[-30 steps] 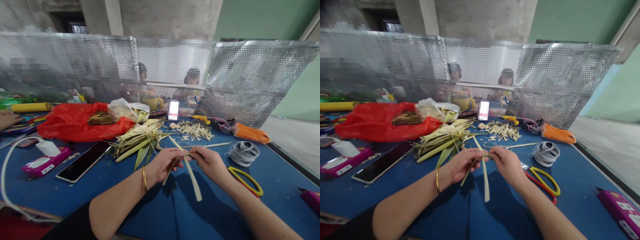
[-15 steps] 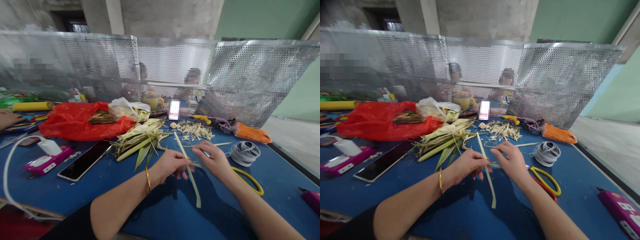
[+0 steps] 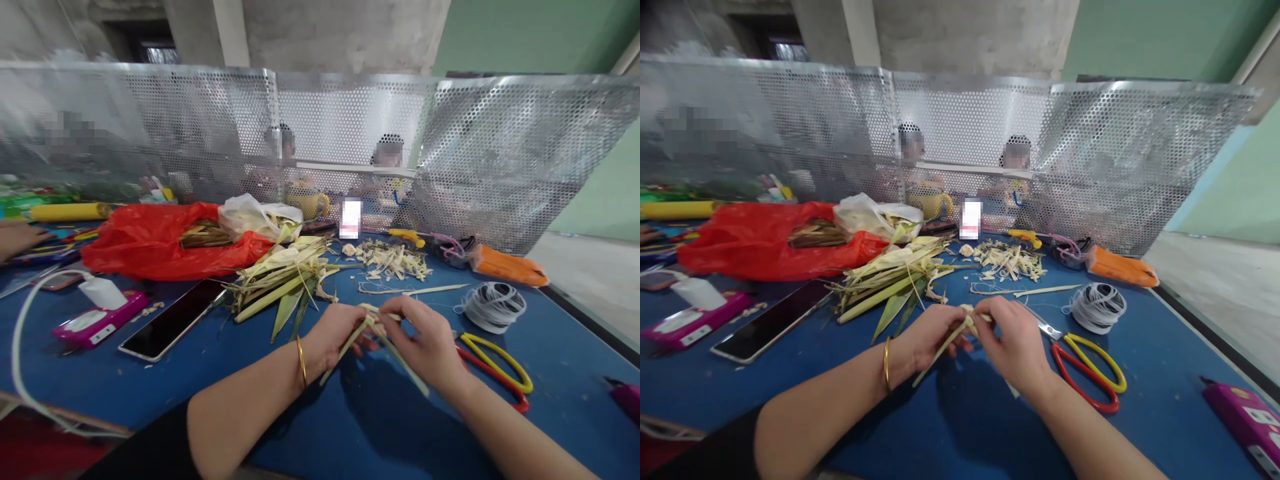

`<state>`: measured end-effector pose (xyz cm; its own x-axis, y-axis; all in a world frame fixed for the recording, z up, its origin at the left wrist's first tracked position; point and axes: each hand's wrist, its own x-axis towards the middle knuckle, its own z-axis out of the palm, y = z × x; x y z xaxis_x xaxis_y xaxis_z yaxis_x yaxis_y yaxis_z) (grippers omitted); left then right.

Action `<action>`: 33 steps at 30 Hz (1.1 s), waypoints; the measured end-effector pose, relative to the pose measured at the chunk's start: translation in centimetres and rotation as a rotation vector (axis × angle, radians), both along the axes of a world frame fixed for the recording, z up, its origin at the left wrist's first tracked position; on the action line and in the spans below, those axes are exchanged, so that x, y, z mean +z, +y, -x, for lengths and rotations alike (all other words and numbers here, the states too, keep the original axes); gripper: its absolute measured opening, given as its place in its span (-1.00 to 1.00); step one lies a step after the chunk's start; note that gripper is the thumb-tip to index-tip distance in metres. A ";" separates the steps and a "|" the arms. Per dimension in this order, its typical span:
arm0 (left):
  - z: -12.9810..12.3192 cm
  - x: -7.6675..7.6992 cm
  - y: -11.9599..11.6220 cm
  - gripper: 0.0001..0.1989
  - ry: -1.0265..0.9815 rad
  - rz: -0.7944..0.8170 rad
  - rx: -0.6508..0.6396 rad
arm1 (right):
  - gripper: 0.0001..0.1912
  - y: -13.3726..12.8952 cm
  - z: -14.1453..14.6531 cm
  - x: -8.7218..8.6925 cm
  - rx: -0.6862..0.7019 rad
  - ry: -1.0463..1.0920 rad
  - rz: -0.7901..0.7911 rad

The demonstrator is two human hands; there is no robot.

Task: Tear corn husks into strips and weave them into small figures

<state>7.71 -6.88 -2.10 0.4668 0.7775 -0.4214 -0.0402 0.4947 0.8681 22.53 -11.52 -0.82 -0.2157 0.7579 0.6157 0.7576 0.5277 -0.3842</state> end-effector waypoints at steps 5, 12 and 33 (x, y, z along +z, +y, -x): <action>-0.2 0.2 0.3 -0.88 -0.218 0.121 0.184 | -0.87 -0.5 0.6 -0.4 -0.030 -0.422 -0.278; -0.2 0.2 0.2 -0.85 -0.428 0.221 0.169 | -0.84 -0.3 0.6 -0.8 -0.138 -0.490 -0.236; -0.5 -0.4 -0.2 -0.86 -0.400 0.066 0.096 | -0.87 -0.4 1.7 -0.9 0.184 -0.692 -0.171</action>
